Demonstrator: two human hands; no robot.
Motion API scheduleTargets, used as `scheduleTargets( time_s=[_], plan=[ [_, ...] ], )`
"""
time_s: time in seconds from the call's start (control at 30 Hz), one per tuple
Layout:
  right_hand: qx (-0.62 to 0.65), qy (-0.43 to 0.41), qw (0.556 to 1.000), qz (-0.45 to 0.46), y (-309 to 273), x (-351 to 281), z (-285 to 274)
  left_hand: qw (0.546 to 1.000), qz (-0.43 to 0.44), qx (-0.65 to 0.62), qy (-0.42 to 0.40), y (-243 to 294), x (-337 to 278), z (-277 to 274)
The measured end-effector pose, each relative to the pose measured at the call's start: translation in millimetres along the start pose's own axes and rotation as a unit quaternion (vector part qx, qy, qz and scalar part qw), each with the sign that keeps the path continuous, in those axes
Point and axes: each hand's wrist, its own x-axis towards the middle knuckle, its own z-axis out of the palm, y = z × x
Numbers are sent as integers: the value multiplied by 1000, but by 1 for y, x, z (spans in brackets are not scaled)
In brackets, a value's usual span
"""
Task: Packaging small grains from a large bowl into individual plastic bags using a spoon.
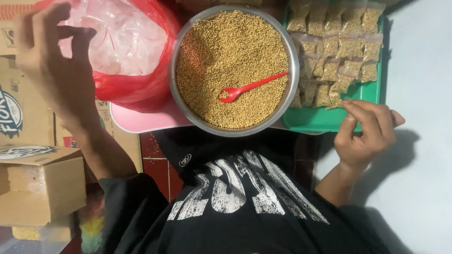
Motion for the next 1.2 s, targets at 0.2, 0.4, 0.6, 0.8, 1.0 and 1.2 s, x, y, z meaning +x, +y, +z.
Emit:
scheduleTargets(
  time_s=[0.2, 0.4, 0.6, 0.8, 1.0, 1.2],
  plan=[
    [266, -82, 960, 17, -61, 16, 46, 936, 5, -351, 6, 111, -9, 8],
    [404, -109, 907, 51, -103, 47, 85, 861, -106, -495, 53, 160, -37, 61],
    [460, -118, 874, 106, -106, 51, 94, 817, -164, -550, 60, 162, -50, 69],
    [457, -113, 872, 133, -94, 40, 99, 808, -202, -552, -39, 161, -65, 69],
    [424, -119, 887, 136, -93, 35, 103, 838, -190, -511, -27, 156, -68, 72],
    [399, -168, 893, 118, -89, 36, 91, 975, 72, -210, 27, 140, -63, 68]
  ],
)
